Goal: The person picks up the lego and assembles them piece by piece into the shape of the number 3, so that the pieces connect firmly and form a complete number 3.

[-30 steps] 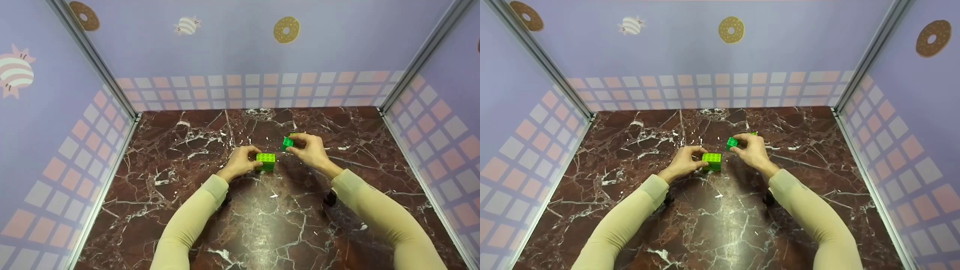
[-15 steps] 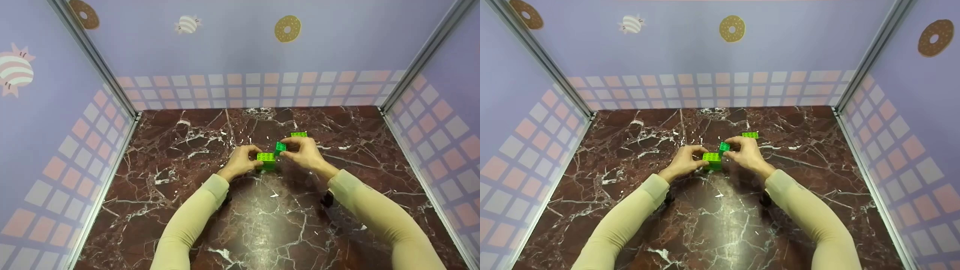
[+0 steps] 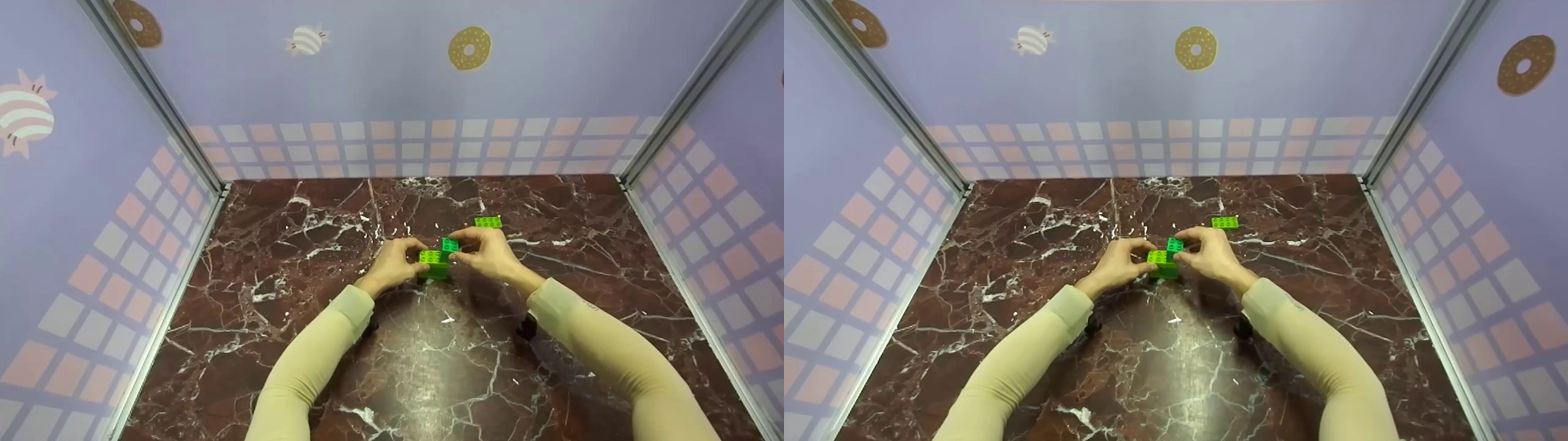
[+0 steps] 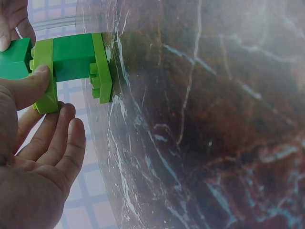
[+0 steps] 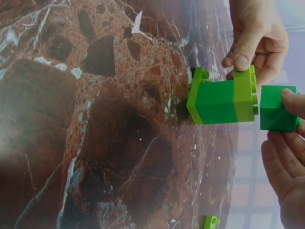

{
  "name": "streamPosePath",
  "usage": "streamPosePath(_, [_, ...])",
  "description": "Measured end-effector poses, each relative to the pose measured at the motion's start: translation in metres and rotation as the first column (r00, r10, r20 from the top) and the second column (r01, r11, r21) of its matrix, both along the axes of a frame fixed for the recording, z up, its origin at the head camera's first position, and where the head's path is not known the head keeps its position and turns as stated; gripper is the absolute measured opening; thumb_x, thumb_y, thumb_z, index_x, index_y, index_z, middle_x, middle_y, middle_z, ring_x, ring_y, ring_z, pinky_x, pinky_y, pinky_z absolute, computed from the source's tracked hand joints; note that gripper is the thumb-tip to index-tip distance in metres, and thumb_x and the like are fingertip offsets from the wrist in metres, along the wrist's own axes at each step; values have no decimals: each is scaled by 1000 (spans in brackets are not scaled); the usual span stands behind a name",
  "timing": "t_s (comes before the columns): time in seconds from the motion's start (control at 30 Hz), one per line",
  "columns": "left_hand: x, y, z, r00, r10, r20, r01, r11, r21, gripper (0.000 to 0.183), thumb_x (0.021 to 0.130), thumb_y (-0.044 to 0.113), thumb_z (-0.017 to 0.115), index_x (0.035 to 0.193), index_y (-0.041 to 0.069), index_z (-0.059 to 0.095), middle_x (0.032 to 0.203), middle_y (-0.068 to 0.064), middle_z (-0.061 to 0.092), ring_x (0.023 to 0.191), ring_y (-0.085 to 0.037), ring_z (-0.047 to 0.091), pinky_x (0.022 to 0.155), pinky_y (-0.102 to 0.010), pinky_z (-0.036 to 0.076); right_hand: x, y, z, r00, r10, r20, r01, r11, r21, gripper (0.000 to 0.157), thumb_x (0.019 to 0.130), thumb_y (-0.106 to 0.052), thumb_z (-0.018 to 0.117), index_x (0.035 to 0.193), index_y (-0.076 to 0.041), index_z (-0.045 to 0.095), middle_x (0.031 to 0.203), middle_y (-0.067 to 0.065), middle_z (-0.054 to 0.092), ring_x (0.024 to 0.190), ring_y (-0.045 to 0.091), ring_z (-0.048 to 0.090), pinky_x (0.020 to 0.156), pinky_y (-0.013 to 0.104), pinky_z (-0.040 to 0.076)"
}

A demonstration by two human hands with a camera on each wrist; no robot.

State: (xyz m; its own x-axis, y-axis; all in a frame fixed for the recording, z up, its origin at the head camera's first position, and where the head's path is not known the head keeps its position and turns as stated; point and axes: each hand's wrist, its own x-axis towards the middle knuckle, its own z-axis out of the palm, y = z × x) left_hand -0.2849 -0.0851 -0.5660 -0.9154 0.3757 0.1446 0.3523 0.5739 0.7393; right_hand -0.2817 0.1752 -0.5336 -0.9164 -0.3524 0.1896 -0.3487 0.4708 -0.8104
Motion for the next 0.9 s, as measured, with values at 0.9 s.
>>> streamPosePath(0.9, [-1, 3, 1, 999, -11, -42, 11, 1000, -7, 43, 91, 18, 90, 131, 3, 80, 130, -16, 83, 121, -34, 79, 113, -48, 61, -6, -6, 4, 996, 73, 60, -76, 996, 47, 39, 91, -2, 89, 129, 1, 81, 122, 24, 83, 108, 41, 82, 100, 53, 68])
